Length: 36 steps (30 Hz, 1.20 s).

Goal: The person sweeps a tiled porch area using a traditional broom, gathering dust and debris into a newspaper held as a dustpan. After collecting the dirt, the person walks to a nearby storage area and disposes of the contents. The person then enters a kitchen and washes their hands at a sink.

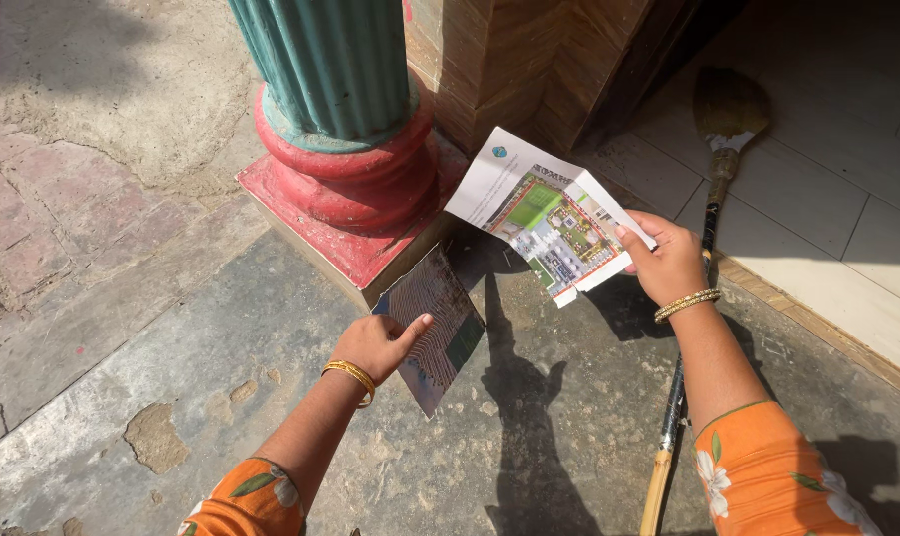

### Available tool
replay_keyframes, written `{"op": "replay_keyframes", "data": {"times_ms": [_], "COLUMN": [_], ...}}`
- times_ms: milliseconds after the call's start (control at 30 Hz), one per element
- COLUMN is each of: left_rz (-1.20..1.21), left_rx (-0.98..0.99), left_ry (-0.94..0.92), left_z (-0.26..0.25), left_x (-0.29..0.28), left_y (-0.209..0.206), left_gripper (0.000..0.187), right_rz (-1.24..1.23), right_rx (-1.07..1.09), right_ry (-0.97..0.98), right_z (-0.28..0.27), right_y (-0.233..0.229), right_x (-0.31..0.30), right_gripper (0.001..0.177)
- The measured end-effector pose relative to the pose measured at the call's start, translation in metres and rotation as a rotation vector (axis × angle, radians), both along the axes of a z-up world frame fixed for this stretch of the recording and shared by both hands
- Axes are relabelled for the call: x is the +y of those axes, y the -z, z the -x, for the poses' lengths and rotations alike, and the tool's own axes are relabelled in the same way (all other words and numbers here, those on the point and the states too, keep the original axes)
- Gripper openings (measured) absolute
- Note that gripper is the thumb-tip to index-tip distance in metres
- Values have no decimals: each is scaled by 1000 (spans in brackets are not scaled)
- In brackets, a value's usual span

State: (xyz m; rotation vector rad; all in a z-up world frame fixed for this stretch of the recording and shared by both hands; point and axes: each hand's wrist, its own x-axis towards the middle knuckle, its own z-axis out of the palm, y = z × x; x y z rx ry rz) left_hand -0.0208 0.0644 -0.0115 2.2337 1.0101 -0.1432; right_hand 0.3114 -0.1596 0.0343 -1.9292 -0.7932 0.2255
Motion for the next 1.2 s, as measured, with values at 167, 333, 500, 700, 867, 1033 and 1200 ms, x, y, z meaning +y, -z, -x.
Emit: {"op": "replay_keyframes", "data": {"times_ms": [167,333,500,700,867,1033,1200], "left_rz": [-72,-31,-87,-124,-33,-29,-86], "left_rx": [-55,-89,-123,-184,-115,-185,-342], "left_ry": [-34,-49,-66,-71,-88,-107,-126], "left_z": [-10,-8,0,6,2,0,2], "left_x": [-4,-2,5,7,1,-7,-14], "left_y": [23,35,33,33,22,14,19], "left_gripper": [48,33,29,20,23,26,25], "right_rz": [-57,-123,-29,10,65,194,648], "right_rx": [-155,-374,-541,-476,-55,60,-222], "right_ry": [86,104,75,-172,-13,438,805], "right_z": [9,8,9,5,-19,-39,-34], "right_y": [-14,-12,-4,17,78,158,242], "right_x": [78,138,218,269,178,-14,-151], "right_gripper": [24,22,31,70,72,57,83]}}
